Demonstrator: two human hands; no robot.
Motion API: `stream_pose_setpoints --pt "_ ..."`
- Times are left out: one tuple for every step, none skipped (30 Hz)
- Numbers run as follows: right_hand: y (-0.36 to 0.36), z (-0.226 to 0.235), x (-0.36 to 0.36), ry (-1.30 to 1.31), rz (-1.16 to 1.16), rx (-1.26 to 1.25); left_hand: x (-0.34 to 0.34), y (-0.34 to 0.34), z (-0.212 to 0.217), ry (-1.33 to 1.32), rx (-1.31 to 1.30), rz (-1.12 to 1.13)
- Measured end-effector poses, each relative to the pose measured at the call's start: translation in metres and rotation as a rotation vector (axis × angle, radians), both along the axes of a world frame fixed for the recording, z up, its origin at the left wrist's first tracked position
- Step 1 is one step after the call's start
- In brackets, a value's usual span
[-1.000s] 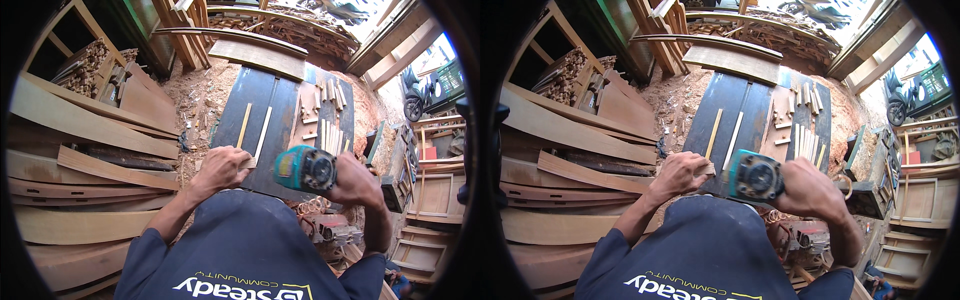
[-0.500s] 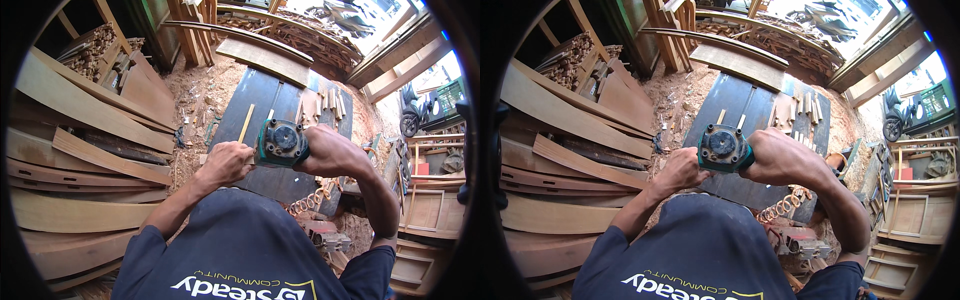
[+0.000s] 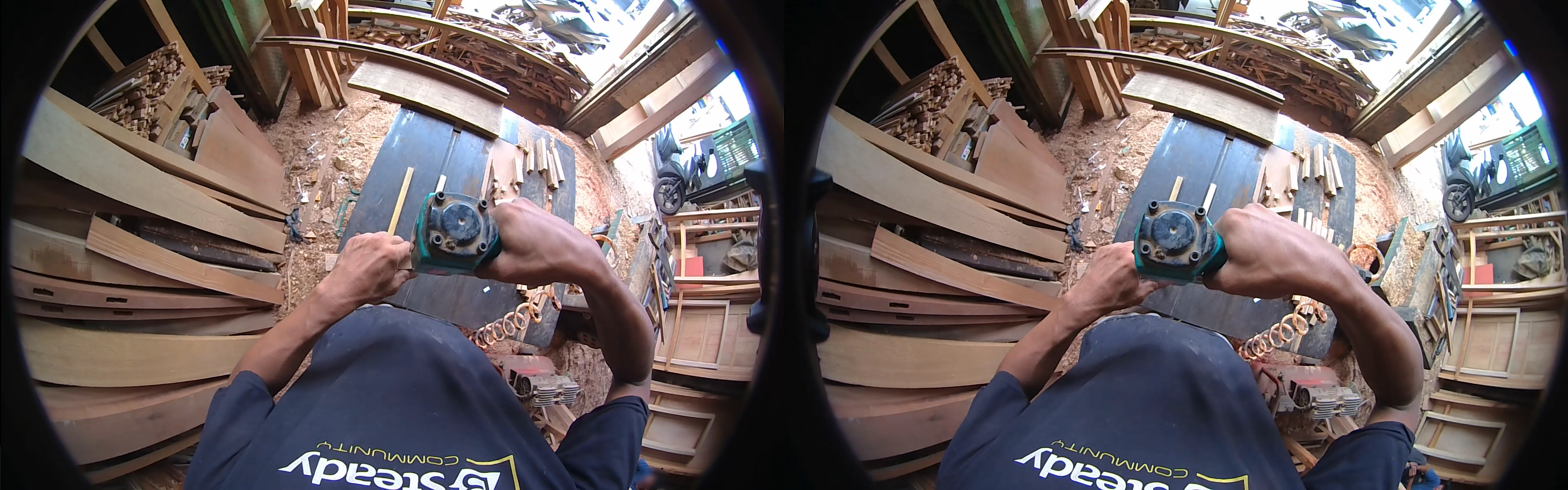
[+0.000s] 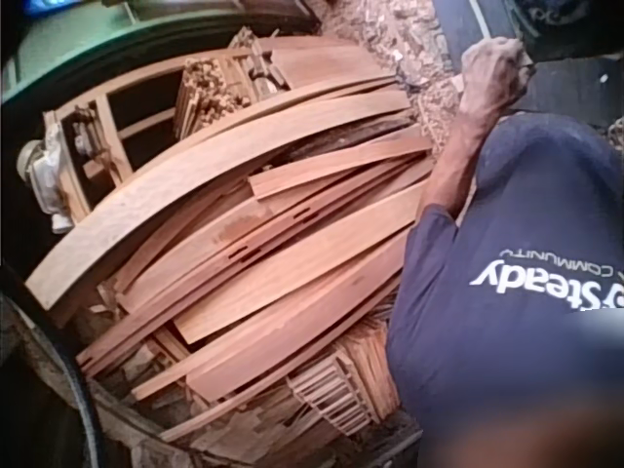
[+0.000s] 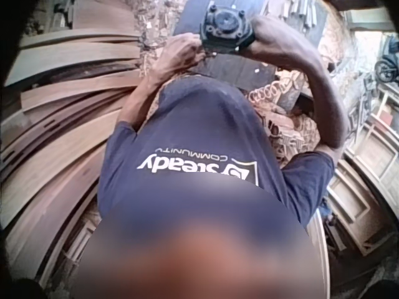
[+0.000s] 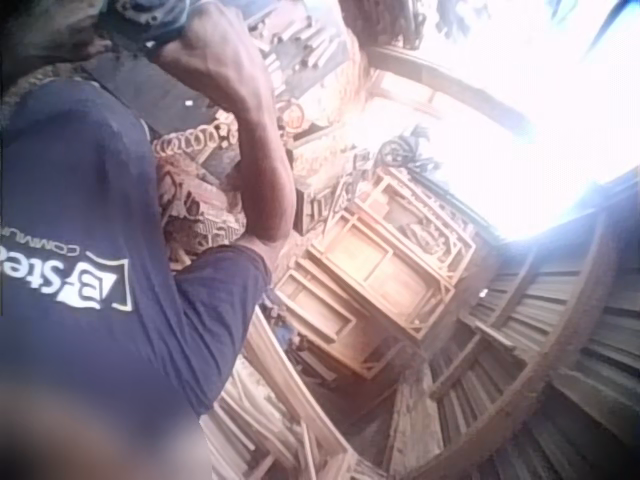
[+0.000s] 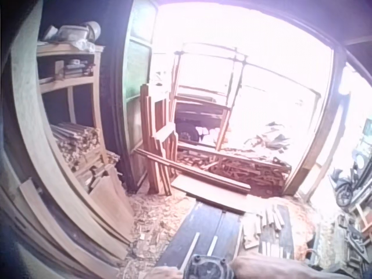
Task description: The person assembles small wooden frames by aligning thin wooden slats and fastening them with a pneumatic nail gun. They repeatedly pick up slats, position them into rectangular frames, and drive nails to secure the joints. The person also uses pliers to adjust or remove pieces and places completed frames onto a stack.
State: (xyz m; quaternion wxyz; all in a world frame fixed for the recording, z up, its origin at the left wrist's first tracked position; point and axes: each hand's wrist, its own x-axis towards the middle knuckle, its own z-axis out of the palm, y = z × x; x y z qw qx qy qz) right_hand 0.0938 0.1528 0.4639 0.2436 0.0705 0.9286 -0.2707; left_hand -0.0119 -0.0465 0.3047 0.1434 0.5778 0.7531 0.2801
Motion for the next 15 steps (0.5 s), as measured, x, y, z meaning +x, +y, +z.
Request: stream_pose_setpoints --pt "0.000 0.002 0.000 0.014 -0.008 0.005 -0.001 -0.001 0.000 0.001 -0.011 0.006" --pt "0.000 0.005 0.002 0.028 -0.014 0.011 -0.001 -0.002 0.001 0.001 -0.020 0.013" --pt "0.000 0.007 0.002 0.051 -0.019 0.011 -0.001 -0.002 0.001 0.021 -0.022 0.017" --pt "0.000 0.009 0.003 0.057 -0.020 0.008 -0.002 -0.003 0.002 0.006 -0.029 0.017" --pt "0.000 0.012 0.003 0.070 -0.023 -0.002 -0.003 -0.004 0.002 0.008 -0.028 0.011" --pt "0.000 0.013 0.004 0.081 -0.025 -0.012 -0.003 -0.004 0.002 0.008 -0.028 0.005" --pt "0.000 0.015 0.005 0.062 -0.044 0.005 -0.002 -0.004 0.003 0.007 -0.036 0.005" --pt "0.001 0.017 0.005 0.044 -0.064 0.022 -0.002 -0.004 0.003 0.007 -0.044 0.006" --pt "0.002 0.018 0.005 0.031 -0.081 0.034 -0.001 -0.003 0.003 0.011 -0.054 0.003" --pt "0.002 0.018 0.005 0.018 -0.084 0.030 -0.001 -0.003 0.003 0.013 -0.060 0.008" --pt "0.002 0.017 0.005 0.010 -0.085 0.023 0.000 -0.003 0.004 0.018 -0.067 0.009" --pt "0.002 0.016 0.005 0.018 -0.081 0.002 0.000 -0.003 0.004 0.032 -0.075 0.009" --pt "0.001 0.015 0.005 -0.004 -0.086 0.009 0.000 -0.002 0.005 0.017 -0.075 0.003" --pt "0.000 0.012 0.006 -0.010 -0.085 0.002 0.000 -0.002 0.005 0.010 -0.076 -0.003" --pt "-0.001 0.009 0.005 -0.017 -0.081 -0.013 -0.001 -0.002 0.006 0.004 -0.077 -0.007"
